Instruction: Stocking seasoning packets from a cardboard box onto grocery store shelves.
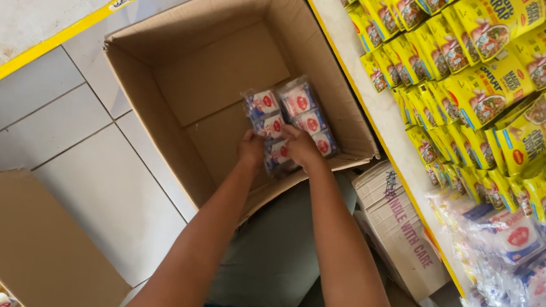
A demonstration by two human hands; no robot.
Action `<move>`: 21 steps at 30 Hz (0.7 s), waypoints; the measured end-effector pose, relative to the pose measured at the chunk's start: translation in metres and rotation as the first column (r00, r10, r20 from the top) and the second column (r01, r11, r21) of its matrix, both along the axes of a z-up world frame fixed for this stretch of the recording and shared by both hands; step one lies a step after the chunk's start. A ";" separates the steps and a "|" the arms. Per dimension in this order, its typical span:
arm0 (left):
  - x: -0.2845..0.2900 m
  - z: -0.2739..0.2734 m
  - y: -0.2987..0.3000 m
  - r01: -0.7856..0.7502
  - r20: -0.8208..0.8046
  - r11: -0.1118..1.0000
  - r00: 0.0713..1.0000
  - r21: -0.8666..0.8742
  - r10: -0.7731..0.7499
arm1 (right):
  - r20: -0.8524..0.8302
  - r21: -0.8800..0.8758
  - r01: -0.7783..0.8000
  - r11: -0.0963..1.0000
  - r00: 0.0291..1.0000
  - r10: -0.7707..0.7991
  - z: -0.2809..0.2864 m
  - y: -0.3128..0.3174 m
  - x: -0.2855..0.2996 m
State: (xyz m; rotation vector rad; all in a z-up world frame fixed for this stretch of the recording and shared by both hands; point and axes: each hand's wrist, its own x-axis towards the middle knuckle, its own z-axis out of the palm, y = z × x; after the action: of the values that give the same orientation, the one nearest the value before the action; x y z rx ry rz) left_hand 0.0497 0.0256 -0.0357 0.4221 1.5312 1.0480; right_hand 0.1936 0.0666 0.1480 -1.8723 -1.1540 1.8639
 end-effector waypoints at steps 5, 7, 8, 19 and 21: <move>-0.067 0.137 0.012 0.055 0.124 0.981 0.989 0.184 -0.078 | -0.126 0.279 0.250 0.927 0.967 -0.223 0.024 0.002 -0.004; -0.092 0.202 0.020 0.078 0.208 0.980 0.971 0.180 -0.116 | -0.306 0.178 0.318 0.931 0.917 -0.255 0.043 0.000 -0.009; -0.104 0.235 0.022 0.091 0.296 0.981 0.945 0.171 -0.140 | -0.468 0.063 0.353 0.933 0.837 -0.285 0.052 -0.002 -0.012; -0.131 0.444 -0.004 0.428 0.277 0.886 0.842 0.180 -0.463 | -0.536 0.110 0.400 0.910 0.795 -0.284 0.243 -0.065 -0.039; -0.122 0.457 -0.014 0.475 0.254 0.866 0.828 0.159 -0.501 | -0.536 0.129 0.422 0.897 0.791 -0.295 0.253 -0.083 -0.031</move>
State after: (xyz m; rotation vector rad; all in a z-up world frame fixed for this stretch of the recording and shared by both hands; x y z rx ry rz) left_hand -0.0727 0.0116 0.4217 0.6557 1.0368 0.7313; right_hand 0.1626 -0.0166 0.4006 -1.2430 -0.7347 1.7415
